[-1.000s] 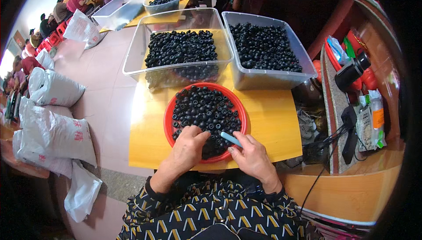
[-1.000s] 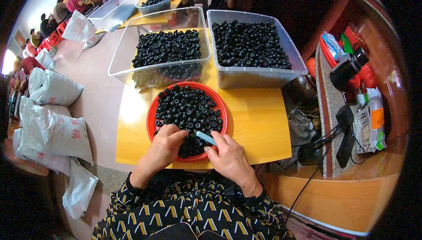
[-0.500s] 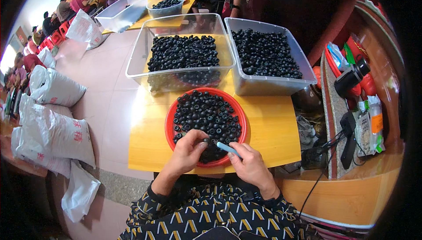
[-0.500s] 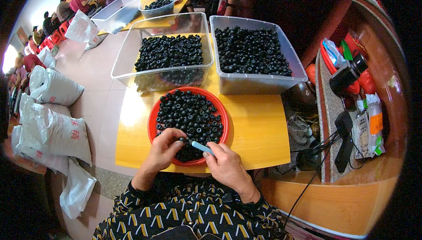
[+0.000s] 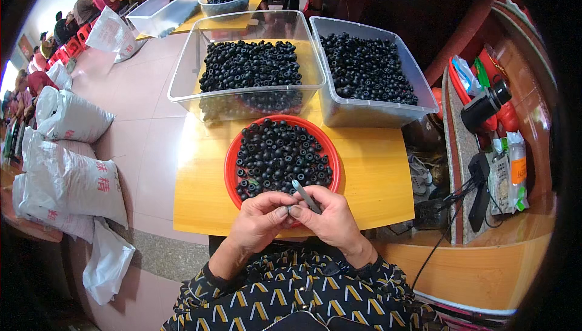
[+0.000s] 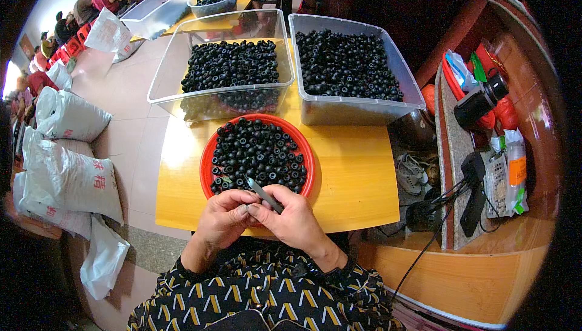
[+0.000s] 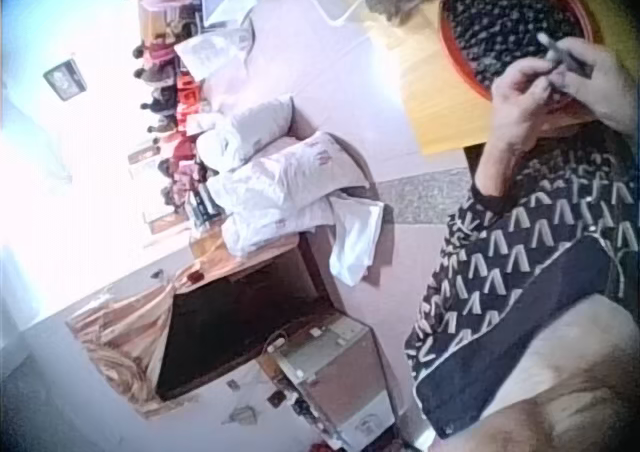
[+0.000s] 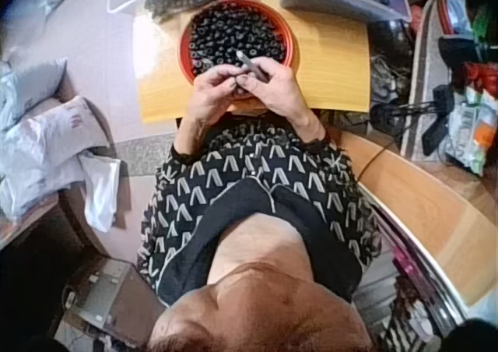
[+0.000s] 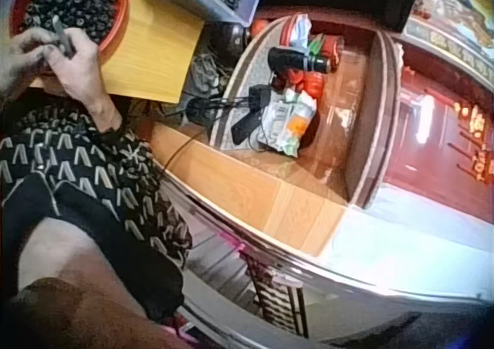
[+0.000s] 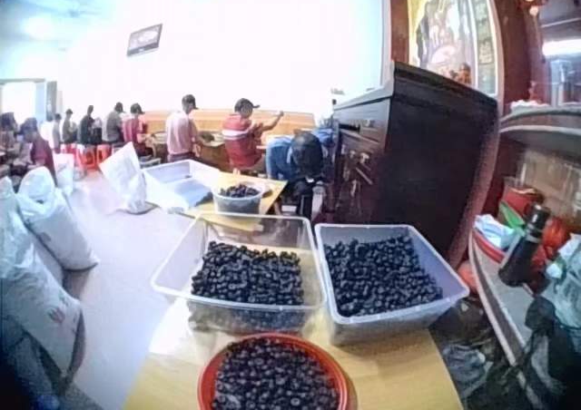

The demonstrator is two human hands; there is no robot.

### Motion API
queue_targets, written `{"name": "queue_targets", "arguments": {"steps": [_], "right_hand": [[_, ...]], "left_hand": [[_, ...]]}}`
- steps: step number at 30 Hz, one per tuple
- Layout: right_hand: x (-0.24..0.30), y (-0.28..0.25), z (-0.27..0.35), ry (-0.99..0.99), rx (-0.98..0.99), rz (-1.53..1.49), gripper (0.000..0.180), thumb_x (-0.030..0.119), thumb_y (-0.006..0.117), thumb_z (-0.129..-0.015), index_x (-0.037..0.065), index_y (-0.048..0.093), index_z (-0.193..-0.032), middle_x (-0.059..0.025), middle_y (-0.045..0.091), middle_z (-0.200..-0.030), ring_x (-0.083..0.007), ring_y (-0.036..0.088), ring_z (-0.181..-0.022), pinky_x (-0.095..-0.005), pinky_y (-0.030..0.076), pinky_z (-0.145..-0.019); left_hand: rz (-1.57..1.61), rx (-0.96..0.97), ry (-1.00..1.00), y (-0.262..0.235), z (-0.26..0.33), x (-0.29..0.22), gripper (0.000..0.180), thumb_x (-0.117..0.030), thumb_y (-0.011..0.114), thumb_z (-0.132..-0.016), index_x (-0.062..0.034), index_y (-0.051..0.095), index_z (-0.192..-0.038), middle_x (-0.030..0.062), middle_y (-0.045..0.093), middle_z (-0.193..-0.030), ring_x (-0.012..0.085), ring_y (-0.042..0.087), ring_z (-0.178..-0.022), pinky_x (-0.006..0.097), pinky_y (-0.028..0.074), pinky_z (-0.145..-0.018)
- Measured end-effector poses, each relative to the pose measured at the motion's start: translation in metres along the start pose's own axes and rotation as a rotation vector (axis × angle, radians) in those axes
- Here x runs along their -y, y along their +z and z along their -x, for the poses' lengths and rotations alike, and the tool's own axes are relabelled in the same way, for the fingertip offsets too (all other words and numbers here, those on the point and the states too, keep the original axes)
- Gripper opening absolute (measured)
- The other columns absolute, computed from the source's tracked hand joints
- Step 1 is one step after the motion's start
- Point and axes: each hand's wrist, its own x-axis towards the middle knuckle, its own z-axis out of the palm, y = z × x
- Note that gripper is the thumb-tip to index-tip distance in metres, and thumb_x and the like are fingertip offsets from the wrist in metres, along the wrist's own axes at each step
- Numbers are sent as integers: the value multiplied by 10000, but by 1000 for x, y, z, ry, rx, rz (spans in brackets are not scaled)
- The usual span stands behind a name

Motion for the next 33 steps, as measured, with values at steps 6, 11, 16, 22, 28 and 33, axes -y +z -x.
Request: {"name": "queue_targets", "arguments": {"steps": [6, 11, 16, 22, 28, 33], "right_hand": [[-8, -1, -1, 49, 5, -65, 189, 109, 611, -833, -10, 566, -972, -9, 559, -783, -57, 518, -696, -217, 448, -600], [-5, -5, 1, -163, -107, 269, 219, 75, 581, -830, -9, 561, -1031, -95, 567, -777, -142, 566, -661, -268, 456, -583], [-8, -13, 10, -384, -82, 616, 288, 61, 599, -783, 0, 563, -1062, -133, 556, -765, -280, 558, -628, -340, 456, -555], [-8, -11, 10, -458, -61, 724, 325, 67, 635, -736, 10, 575, -1050, -102, 531, -718, -262, 546, -626, -358, 447, -543], [-8, -12, 10, -451, -54, 755, 325, 67, 636, -729, 14, 580, -1045, -93, 516, -699, -259, 542, -623, -360, 444, -541], [-10, -14, 9, -523, -73, 794, 314, 68, 628, -734, 21, 579, -1041, -97, 499, -685, -272, 531, -602, -373, 433, -519]], "left_hand": [[82, 38, -28, -6, -2, 3, 169, -38, 547, -851, -13, 548, -1018, 77, 576, -910, 145, 534, -761, 273, 456, -699], [199, 66, -4, -8, -6, -1, 168, -52, 563, -842, -32, 544, -1008, 84, 565, -898, 147, 508, -731, 270, 434, -668], [277, 40, 28, -16, -9, -1, 170, -54, 569, -836, -29, 546, -1003, 100, 567, -910, 150, 512, -727, 273, 434, -662], [284, 12, 28, -18, -8, -3, 167, -44, 564, -836, -19, 549, -1001, 109, 571, -927, 149, 525, -745, 275, 441, -663], [258, -5, 21, -17, -7, -3, 164, -37, 558, -838, -13, 549, -999, 110, 570, -930, 151, 525, -746, 275, 443, -665], [214, 8, 18, -20, -5, -1, 164, -38, 564, -836, -7, 551, -996, 98, 582, -917, 152, 520, -731, 275, 437, -655]]}}
